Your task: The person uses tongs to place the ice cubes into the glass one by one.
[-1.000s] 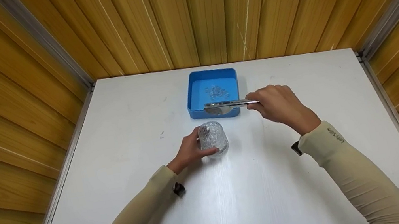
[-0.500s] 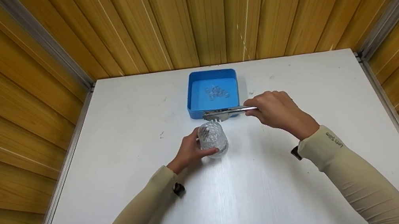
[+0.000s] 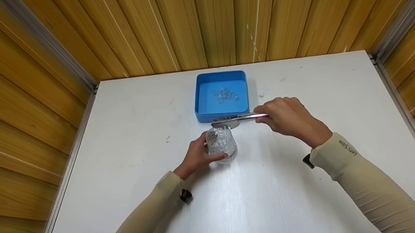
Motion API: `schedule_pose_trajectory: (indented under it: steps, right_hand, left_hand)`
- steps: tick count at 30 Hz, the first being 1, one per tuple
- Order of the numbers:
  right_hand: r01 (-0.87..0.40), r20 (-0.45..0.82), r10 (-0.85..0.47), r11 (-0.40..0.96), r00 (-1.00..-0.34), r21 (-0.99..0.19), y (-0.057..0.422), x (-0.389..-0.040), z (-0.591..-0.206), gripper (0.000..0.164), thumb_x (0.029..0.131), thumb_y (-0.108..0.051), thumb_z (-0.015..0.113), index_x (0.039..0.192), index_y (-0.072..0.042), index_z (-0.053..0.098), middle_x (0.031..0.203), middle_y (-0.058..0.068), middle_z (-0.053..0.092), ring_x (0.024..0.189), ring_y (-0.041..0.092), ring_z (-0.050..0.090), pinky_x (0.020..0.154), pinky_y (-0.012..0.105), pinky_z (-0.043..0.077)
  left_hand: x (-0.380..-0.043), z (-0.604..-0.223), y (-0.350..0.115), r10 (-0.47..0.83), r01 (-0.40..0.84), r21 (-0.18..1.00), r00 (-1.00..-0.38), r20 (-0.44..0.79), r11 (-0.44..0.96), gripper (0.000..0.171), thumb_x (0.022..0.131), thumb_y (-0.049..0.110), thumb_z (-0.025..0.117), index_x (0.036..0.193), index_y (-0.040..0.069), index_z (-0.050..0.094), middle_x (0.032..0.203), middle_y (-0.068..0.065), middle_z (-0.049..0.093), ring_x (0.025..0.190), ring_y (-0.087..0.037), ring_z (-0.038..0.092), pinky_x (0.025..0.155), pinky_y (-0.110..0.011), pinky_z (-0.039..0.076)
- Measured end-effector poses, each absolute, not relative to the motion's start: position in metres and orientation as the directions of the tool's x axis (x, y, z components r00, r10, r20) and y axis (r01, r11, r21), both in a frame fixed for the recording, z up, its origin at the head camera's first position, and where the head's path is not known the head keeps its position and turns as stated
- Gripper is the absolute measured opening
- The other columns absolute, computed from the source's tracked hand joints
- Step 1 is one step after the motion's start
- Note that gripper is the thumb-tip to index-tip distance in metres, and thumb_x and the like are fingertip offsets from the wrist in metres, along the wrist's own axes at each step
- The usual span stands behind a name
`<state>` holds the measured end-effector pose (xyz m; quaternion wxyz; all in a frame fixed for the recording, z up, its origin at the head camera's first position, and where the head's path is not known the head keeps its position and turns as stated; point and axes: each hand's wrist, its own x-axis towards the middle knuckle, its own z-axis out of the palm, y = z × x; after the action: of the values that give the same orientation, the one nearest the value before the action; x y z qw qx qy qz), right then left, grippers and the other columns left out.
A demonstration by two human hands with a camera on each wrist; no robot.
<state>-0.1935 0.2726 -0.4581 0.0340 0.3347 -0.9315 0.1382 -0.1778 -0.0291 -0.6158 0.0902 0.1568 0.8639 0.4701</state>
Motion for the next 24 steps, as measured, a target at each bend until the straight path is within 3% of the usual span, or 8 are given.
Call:
schedule_pose_trajectory:
  steps: [12, 24]
  right_hand:
    - [-0.570, 0.043, -0.580, 0.781, -0.814, -0.257, 0.2720, -0.1901, -0.4590, 0.029, 0.093, -0.018, 0.078, 0.120, -0.010, 0.076, 0.102, 0.007, 0.077, 0.081, 0.024, 0.068, 0.067, 0.043, 0.055]
    - [-0.564, 0.038, -0.574, 0.786, -0.818, -0.253, 0.2723, -0.1900, -0.4604, 0.028, 0.093, -0.021, 0.078, 0.120, -0.012, 0.076, 0.100, 0.004, 0.077, 0.079, 0.022, 0.066, 0.067, 0.042, 0.053]
  left_hand:
    - [-0.1769, -0.6148, -0.0269, 0.350, 0.169, 0.832, -0.936, -0.031, 0.528, 0.089, 0.078, 0.044, 0.090, 0.150, 0.010, 0.047, 0.138, -0.003, 0.062, 0.121, -0.014, 0.060, 0.104, -0.030, 0.048]
    - [-0.1775, -0.6151, -0.0276, 0.345, 0.173, 0.823, -0.938, -0.029, 0.541, 0.090, 0.078, 0.047, 0.089, 0.149, 0.011, 0.047, 0.136, -0.002, 0.063, 0.119, -0.013, 0.061, 0.102, -0.030, 0.049]
